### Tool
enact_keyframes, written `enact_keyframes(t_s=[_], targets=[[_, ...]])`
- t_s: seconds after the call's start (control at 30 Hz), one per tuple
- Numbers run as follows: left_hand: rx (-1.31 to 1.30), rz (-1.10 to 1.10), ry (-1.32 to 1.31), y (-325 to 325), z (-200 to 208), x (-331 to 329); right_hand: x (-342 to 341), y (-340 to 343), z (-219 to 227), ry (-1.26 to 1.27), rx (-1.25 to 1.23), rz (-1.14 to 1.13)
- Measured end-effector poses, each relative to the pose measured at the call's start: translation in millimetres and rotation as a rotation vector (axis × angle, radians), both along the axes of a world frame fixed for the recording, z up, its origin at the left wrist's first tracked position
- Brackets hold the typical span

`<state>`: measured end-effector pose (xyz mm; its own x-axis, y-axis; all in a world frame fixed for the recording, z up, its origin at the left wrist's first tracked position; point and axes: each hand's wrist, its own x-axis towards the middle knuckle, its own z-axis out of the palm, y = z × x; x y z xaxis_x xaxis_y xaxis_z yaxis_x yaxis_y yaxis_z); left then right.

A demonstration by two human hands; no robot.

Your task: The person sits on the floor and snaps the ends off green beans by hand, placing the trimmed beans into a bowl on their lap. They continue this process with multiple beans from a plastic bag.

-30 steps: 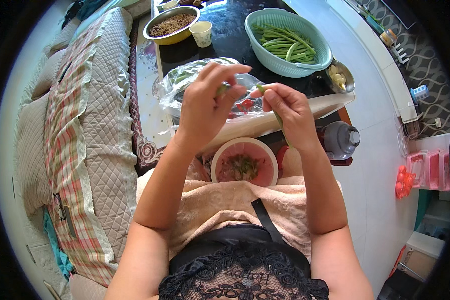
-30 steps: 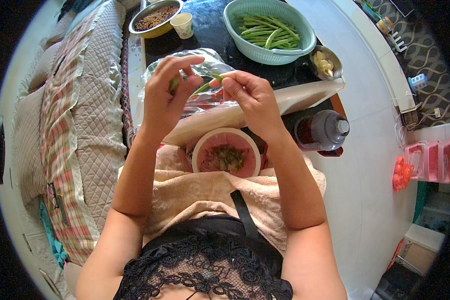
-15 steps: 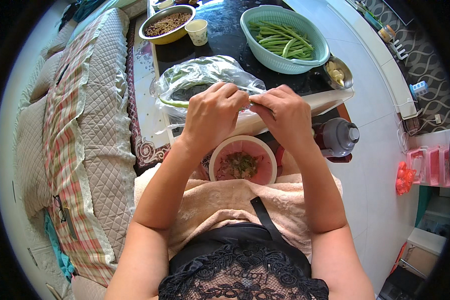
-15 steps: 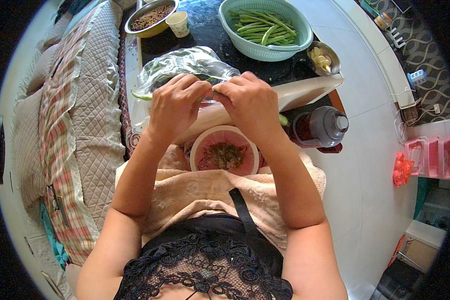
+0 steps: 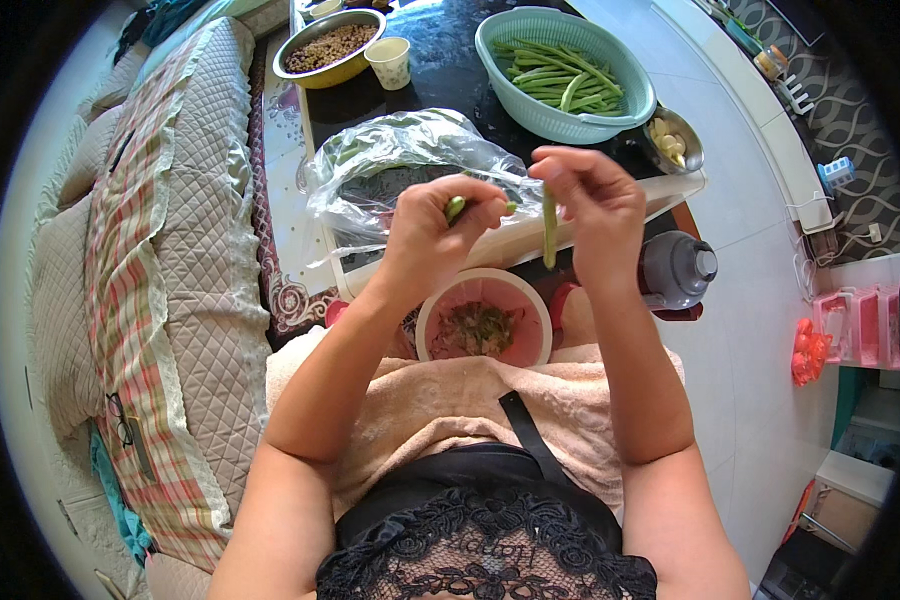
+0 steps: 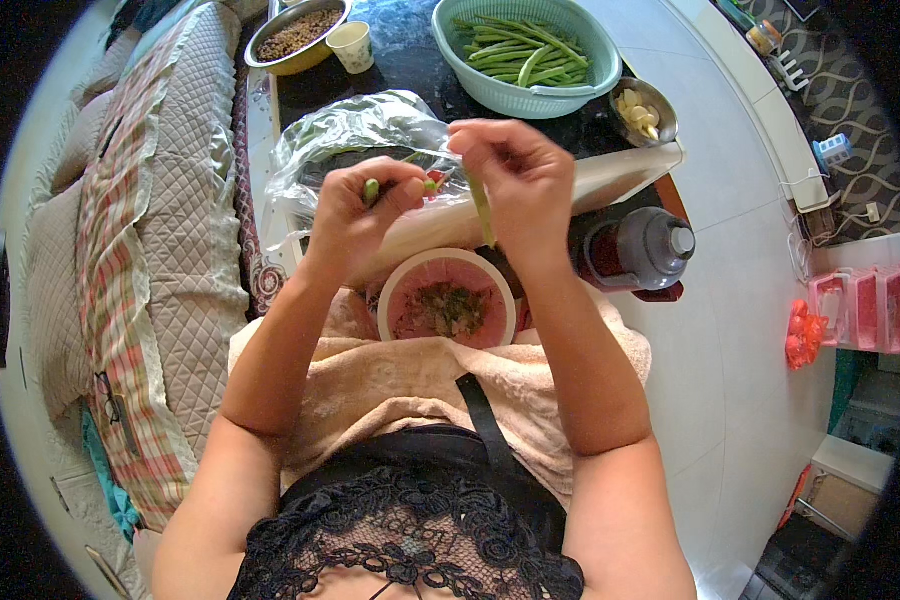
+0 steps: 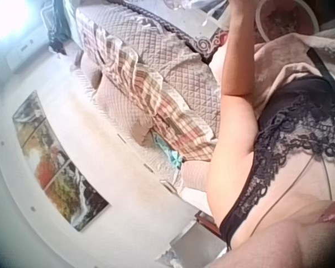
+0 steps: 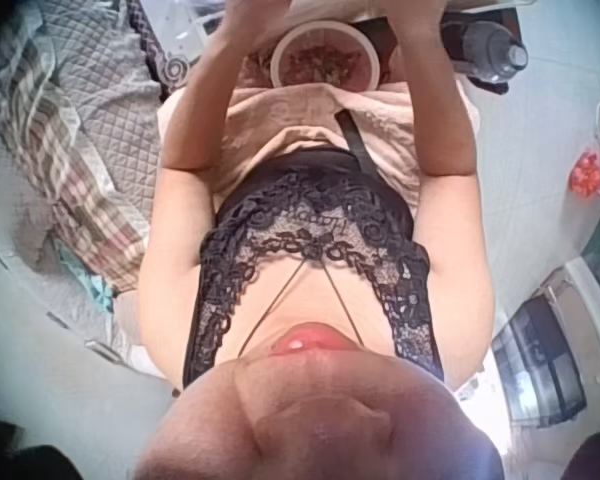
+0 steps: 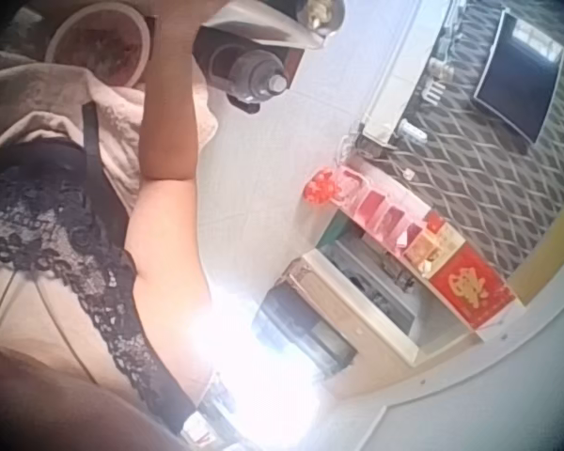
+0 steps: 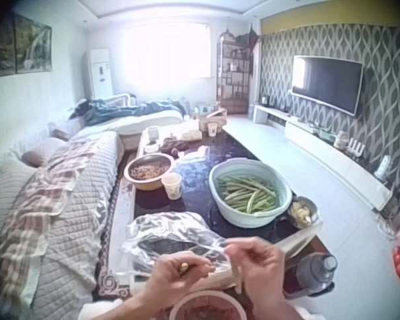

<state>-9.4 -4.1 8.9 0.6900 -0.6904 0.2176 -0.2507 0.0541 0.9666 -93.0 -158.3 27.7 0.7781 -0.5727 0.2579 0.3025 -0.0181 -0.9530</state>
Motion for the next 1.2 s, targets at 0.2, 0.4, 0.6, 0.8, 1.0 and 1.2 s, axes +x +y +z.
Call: enact_keyframes(t_s=[0.2, 0.4, 0.6, 0.8, 1.0, 1.2], targets=[[0.474, -0.195, -0.229, 7, -7, -6, 1, -64, -18, -0.269, 0.555, -0.024], [0.809, -0.335, -0.479, 9, -17, -17, -8, -99, -20, -0.398, 0.633, -0.083], [0.468, -0.182, -0.329, -1, -25, -19, -6, -87, -18, -0.364, 0.628, -0.027], [0.21, 0.027, -0.228, -10, -5, -20, -1, -65, -22, -0.266, 0.572, -0.025], [0.276, 0.116, -0.317, -8, -8, -21, 0, -54, -17, -0.099, 0.423, -0.178], [0.203, -0.027, 0.17, -1, -12, 1, -2, -19, 6, -0.089, -1.018, -0.052]])
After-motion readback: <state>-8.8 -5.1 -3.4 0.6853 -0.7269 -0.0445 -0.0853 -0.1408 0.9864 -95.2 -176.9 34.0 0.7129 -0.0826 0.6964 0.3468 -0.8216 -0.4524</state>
